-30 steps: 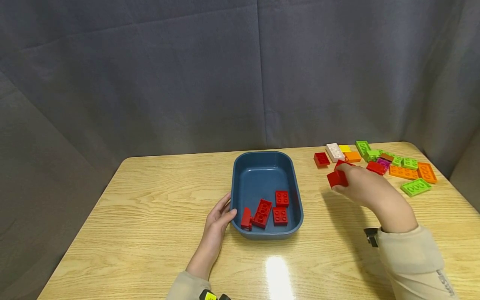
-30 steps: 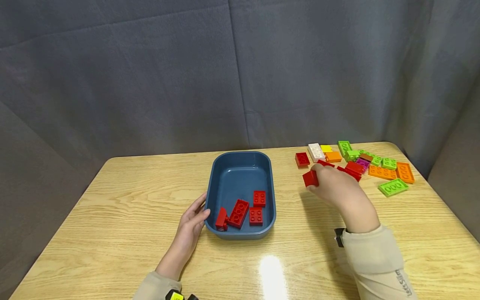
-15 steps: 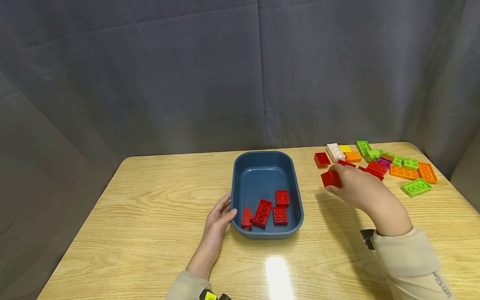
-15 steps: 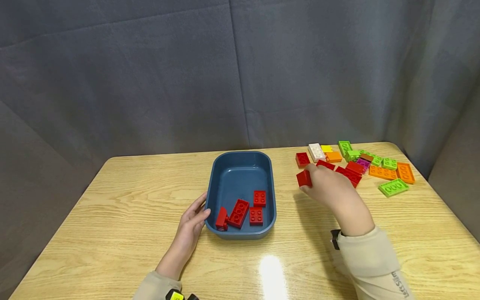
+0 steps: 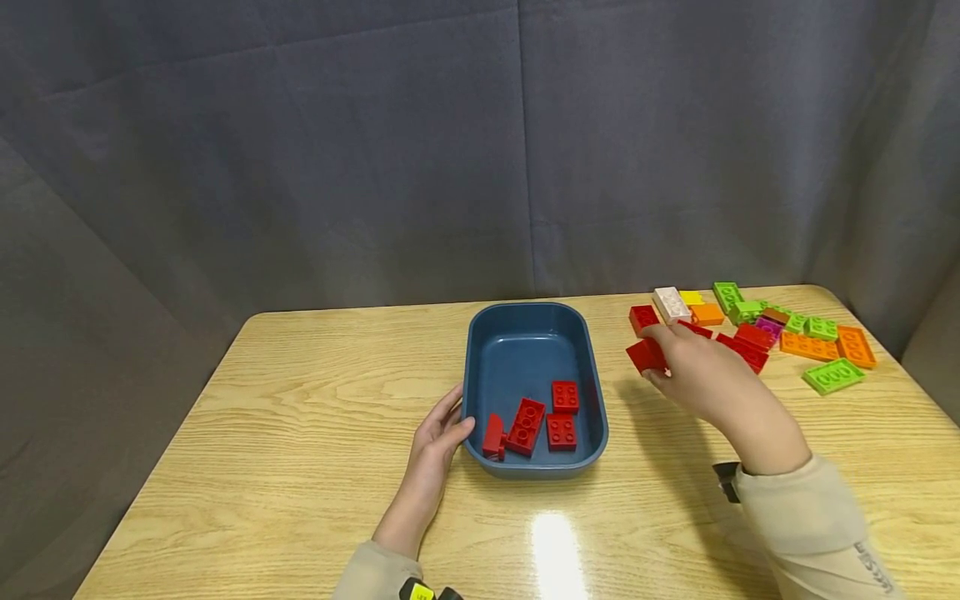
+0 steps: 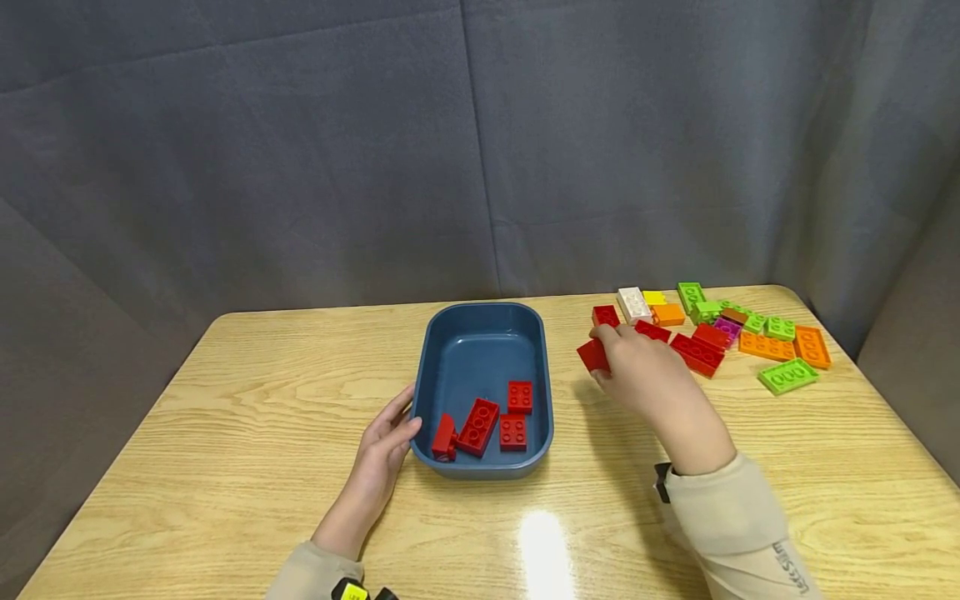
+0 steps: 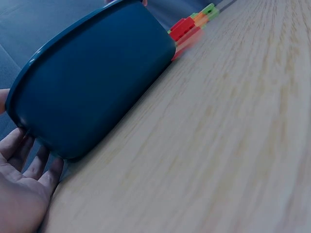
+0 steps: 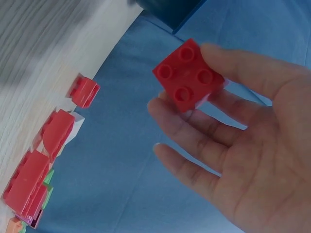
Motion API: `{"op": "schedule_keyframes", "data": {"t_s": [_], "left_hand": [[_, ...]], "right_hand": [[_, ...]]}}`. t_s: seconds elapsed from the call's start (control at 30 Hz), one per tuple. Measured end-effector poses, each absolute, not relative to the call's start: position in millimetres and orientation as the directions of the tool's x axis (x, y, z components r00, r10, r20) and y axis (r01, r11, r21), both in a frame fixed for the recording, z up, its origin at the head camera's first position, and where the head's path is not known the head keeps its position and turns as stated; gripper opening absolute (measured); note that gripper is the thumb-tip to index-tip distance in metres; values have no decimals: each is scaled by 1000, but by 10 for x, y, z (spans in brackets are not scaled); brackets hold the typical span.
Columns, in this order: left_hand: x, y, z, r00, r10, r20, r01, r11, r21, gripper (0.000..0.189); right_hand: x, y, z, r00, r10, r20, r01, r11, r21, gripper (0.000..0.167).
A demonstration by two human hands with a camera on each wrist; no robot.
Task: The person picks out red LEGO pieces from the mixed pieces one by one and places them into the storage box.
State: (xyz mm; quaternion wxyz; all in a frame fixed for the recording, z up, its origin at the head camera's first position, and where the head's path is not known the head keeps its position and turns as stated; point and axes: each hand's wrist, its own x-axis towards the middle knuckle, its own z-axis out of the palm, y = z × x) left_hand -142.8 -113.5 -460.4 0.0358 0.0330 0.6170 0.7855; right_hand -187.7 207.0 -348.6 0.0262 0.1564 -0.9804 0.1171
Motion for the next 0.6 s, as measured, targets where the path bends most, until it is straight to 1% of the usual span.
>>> {"op": "schedule_keyframes", "data": {"t_s": [0.13,0.3,0.6], "left_hand": [[-1430,-1134,-4604,-995,99,8,-16,-239,971,61],[-1429,-1133,-4600,-995,101,15,-10,-242,970,61],[-1431,-1135,-4602,-994,106,14,-12,-238,971,59]], "right_hand": [[-1867,2054,-3490,-943,-313,111,-330,920,-212,58],[-1861,2021,-3510,-922,-343,182,-376,906,-197,56],[-1863,1917,-3530,-848,-427,313,-493,853,-170,52]]}}
